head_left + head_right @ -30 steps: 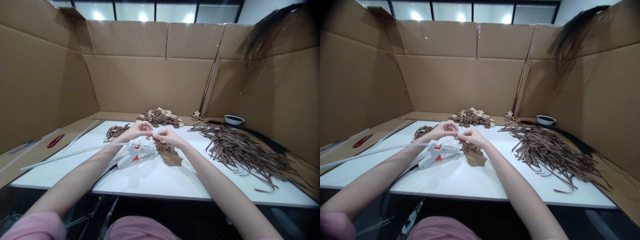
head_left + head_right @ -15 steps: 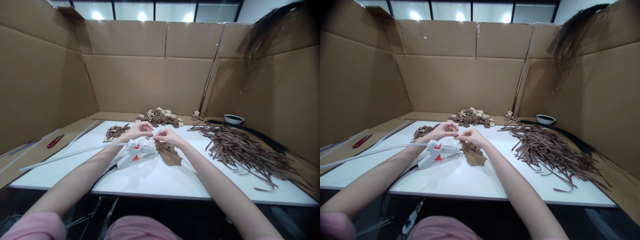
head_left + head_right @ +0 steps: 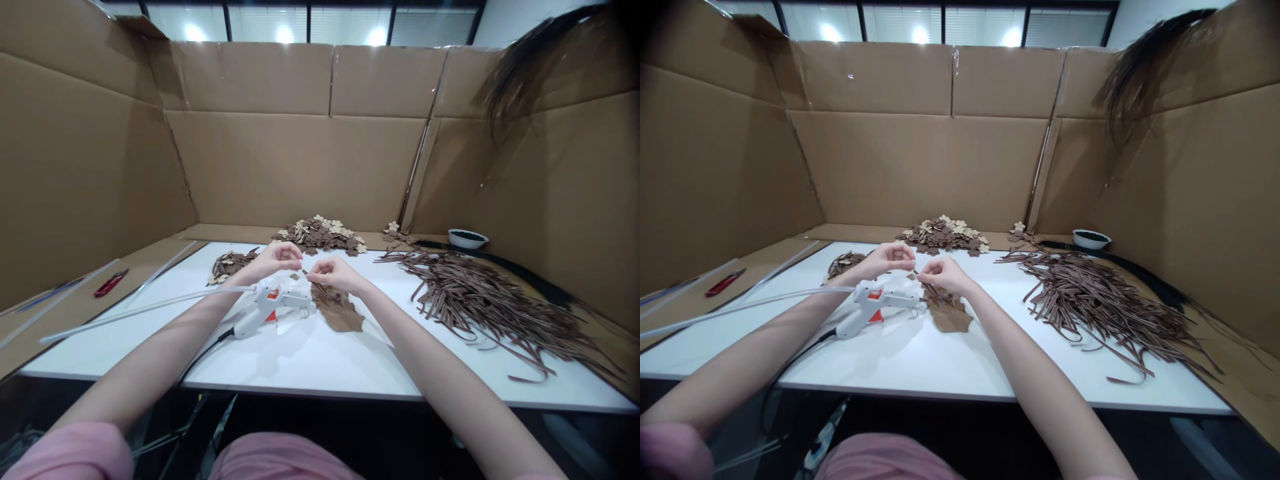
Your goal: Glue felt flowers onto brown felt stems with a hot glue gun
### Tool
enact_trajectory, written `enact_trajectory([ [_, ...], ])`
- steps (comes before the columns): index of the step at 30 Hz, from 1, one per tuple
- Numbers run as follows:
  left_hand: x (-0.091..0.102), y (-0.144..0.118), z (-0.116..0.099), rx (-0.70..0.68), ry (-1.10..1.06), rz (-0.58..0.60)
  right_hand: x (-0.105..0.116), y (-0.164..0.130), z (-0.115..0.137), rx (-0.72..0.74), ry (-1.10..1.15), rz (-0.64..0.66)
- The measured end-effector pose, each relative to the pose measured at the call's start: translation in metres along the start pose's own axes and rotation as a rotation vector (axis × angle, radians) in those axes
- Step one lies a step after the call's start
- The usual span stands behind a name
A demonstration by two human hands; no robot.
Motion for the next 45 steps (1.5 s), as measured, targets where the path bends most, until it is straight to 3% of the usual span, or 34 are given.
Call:
enact_trajectory([
  [3, 0.027, 0.001, 0.012, -0.023, 0.299, -0.182, 0.002, 0.001, 0.0, 0.016, -0.009, -0.015],
  [5, 0.038, 0.003, 0.024, -0.016, 0.488, -0.235, 0.001, 0.002, 0.0, 0.042, -0.002, -0.004],
  [9, 0.035, 0.013, 0.043, -0.043, 0.639, -0.179, -0.001, 0.003, 0.0, 0.082, -0.01, 0.018],
  [17, 0.022, 0.018, 0.044, -0.049, 0.868, -0.136, -0.002, 0.005, -0.003, 0.097, -0.008, 0.029],
  [21, 0.031, 0.014, 0.044, -0.022, 0.748, -0.198, 0.0, 0.004, -0.003, 0.09, -0.028, 0.014],
  [25, 0.035, 0.01, 0.035, 0.0, 0.496, -0.229, 0.001, 0.005, -0.002, 0.098, -0.046, -0.002],
  [29, 0.019, 0.009, 0.027, 0.088, 0.122, -0.127, 0.002, 0.006, 0.002, 0.123, -0.017, -0.025],
  [33, 0.005, 0.005, 0.014, 0.099, -0.114, -0.094, 0.004, 0.004, 0.005, 0.122, 0.008, -0.053],
  [37, -0.002, 0.002, 0.007, 0.106, -0.225, -0.071, 0.009, 0.002, 0.006, 0.094, 0.022, -0.101],
  [45, -0.008, -0.001, 0.002, 0.097, -0.246, -0.036, 0.014, 0.002, 0.002, 0.077, 0.026, -0.149],
])
Point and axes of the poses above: each hand's wrist, its own y-axis towards the middle knuckle, its own x-axis out of the back of the hand, z = x × y, the point moved 10 cm from there along y, towards the middle knuckle, and after that the axes turned 8 degrees about x, right-handed, at the moved point
